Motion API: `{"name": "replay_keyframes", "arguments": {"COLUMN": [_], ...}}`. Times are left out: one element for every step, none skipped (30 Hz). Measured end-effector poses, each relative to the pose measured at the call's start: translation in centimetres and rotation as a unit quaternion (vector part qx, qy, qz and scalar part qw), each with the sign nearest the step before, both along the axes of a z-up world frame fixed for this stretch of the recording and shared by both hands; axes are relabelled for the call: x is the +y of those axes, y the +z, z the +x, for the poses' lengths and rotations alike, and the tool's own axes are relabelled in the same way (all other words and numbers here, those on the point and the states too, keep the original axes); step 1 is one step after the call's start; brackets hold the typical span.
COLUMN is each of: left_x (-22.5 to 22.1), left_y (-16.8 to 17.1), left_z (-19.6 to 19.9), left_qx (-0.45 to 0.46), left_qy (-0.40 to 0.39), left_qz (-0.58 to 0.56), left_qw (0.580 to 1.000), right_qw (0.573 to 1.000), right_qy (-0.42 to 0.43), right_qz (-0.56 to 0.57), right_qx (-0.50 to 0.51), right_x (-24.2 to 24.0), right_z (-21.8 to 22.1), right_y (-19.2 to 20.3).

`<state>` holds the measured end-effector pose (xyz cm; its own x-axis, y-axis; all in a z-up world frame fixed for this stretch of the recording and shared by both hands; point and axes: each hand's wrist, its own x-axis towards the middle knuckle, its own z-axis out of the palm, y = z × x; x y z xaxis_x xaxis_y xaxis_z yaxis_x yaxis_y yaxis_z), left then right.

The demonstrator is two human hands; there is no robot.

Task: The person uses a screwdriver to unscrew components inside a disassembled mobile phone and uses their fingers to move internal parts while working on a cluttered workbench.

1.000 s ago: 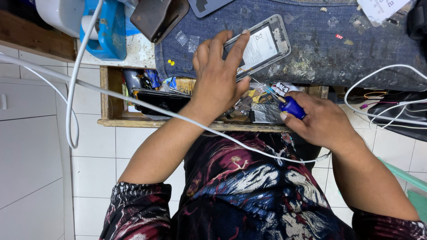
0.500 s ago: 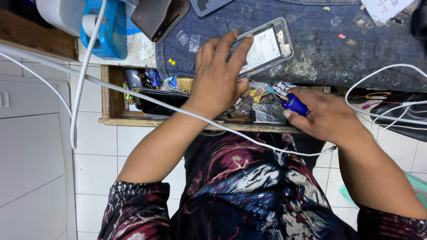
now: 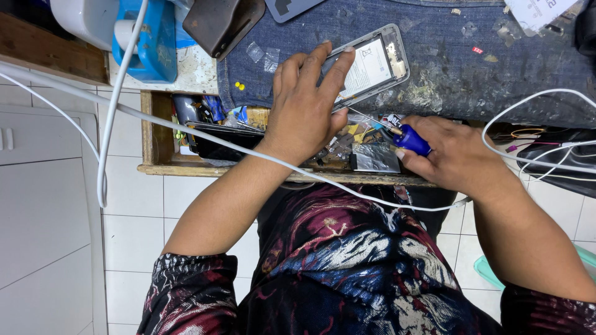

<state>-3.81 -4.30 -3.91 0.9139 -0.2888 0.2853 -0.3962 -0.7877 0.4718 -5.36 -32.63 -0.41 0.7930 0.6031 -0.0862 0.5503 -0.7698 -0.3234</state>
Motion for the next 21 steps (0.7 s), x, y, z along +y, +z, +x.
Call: {"name": "replay_keyframes", "arguments": {"left_x": [-0.02,-0.02,0.00,0.04,0.06,0.06,0.05,0.04,0.03,0.00,-0.02,-0.03,0.00,0.05,0.07,0.10,0.16,0.19,0.20,0.20,0.21], "left_y": [-0.05,-0.10,-0.11,-0.10,-0.10,-0.10,-0.10,-0.10,-0.10,-0.10,-0.09,-0.08,-0.07,-0.05,-0.04,-0.01,0.03,0.06,0.09,0.11,0.12], "left_z": [-0.02,-0.05,-0.05,-0.04,-0.07,-0.09,-0.06,-0.03,-0.03,-0.05,-0.02,0.00,-0.05,-0.10,-0.08,-0.06,-0.04,-0.01,0.04,0.10,0.10], "left_qx": [-0.001,-0.002,-0.003,-0.001,0.002,0.004,0.003,0.002,0.001,-0.001,-0.003,-0.006,-0.005,-0.005,-0.006,-0.006,-0.007,-0.007,-0.006,-0.005,-0.004], "left_qy": [0.000,0.000,0.001,0.001,0.000,0.000,-0.001,-0.001,-0.002,-0.002,-0.001,0.000,-0.001,-0.001,-0.003,-0.003,-0.003,-0.004,-0.004,-0.004,-0.004], "left_qz": [0.001,0.002,0.003,0.001,-0.001,-0.004,-0.004,-0.004,-0.005,-0.004,-0.002,-0.001,-0.003,-0.006,-0.008,-0.011,-0.014,-0.016,-0.016,-0.016,-0.016], "left_qw": [1.000,1.000,1.000,1.000,1.000,1.000,1.000,1.000,1.000,1.000,1.000,1.000,1.000,1.000,1.000,1.000,1.000,1.000,1.000,1.000,1.000], "right_qw": [1.000,1.000,1.000,1.000,1.000,1.000,1.000,0.999,0.999,1.000,1.000,1.000,1.000,1.000,1.000,1.000,1.000,1.000,1.000,1.000,1.000], "right_qy": [0.003,0.006,0.007,0.008,0.008,0.013,0.017,0.021,0.020,0.018,0.017,0.018,0.019,0.020,0.018,0.016,0.014,0.011,0.009,0.008,0.008], "right_qz": [-0.003,-0.005,-0.006,-0.006,-0.007,-0.006,-0.004,-0.002,-0.007,-0.011,-0.015,-0.015,-0.014,-0.013,-0.013,-0.013,-0.013,-0.013,-0.012,-0.012,-0.013], "right_qx": [-0.005,-0.010,-0.011,-0.011,-0.011,-0.018,-0.025,-0.032,-0.025,-0.018,-0.012,-0.014,-0.015,-0.016,-0.014,-0.011,-0.008,-0.007,-0.006,-0.006,0.000], "right_x": [-0.02,-0.02,0.02,0.06,0.07,0.07,0.08,0.08,0.11,0.15,0.19,0.20,0.23,0.25,0.24,0.23,0.25,0.28,0.34,0.41,0.50], "right_z": [0.15,0.24,0.29,0.33,0.31,0.35,0.47,0.58,0.64,0.70,0.79,0.85,0.85,0.85,0.87,0.91,0.94,0.92,0.93,0.95,0.98], "right_y": [-0.02,-0.04,-0.06,-0.08,-0.10,-0.14,-0.20,-0.24,-0.26,-0.27,-0.23,-0.15,-0.08,-0.02,0.05,0.11,0.18,0.26,0.31,0.36,0.40]}}
